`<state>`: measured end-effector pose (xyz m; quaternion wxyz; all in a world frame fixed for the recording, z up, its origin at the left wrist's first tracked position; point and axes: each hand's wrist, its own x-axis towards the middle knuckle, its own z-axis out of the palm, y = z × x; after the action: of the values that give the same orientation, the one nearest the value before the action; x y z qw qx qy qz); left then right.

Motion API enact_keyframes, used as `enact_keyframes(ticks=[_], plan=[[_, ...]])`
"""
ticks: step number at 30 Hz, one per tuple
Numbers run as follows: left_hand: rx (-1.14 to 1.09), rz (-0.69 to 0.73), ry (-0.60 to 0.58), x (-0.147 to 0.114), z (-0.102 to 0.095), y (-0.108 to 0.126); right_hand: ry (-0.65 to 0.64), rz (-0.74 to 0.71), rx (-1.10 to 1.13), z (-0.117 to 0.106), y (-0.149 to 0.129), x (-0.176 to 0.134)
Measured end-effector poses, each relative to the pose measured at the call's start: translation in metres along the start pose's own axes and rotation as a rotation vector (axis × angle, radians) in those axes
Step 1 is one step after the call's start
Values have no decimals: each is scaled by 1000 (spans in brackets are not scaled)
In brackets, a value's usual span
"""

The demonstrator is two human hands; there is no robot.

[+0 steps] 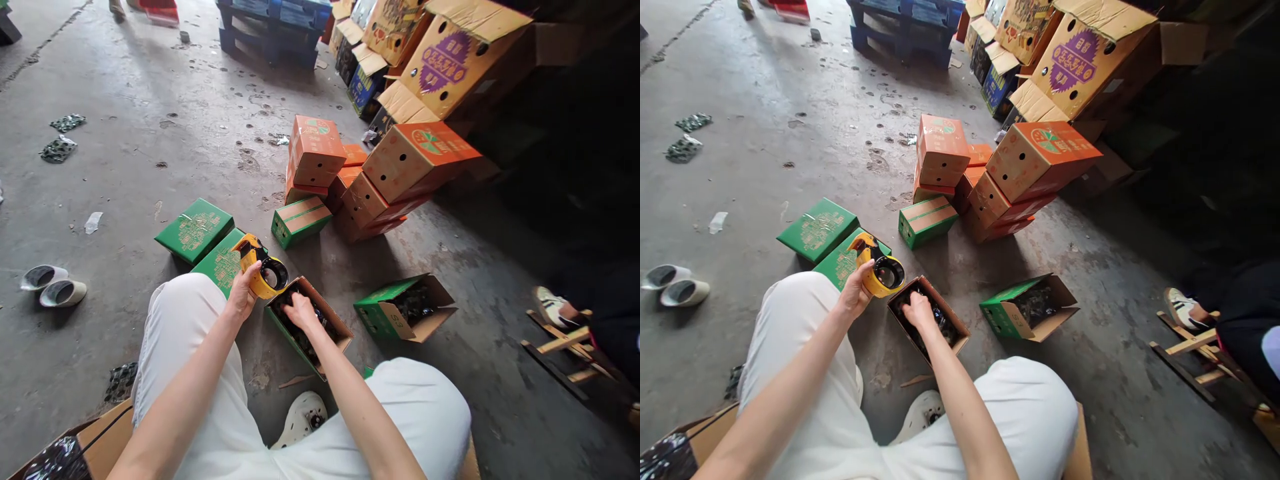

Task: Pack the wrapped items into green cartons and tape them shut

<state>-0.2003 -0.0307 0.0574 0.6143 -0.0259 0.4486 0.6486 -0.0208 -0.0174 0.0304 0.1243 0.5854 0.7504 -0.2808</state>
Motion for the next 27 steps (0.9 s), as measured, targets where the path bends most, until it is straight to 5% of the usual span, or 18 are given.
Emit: enact_keyframes(ticks=[3, 8, 12, 21, 25, 27], plan=[[22, 1, 1, -1, 2, -2, 56, -51, 15, 17, -5, -15], [26, -1, 10, 3, 0, -5, 421, -155, 110, 28, 32, -33], [80, 11, 18, 6, -4, -7, 315, -62, 203, 35, 56, -30], [115, 18, 29, 8, -2, -9, 155, 21, 118, 48, 49, -46], [82, -2, 38, 10, 0, -11, 334, -21, 34, 47, 48, -52], [75, -19, 30, 10, 0, -12, 370, -161, 27, 48, 43, -46]])
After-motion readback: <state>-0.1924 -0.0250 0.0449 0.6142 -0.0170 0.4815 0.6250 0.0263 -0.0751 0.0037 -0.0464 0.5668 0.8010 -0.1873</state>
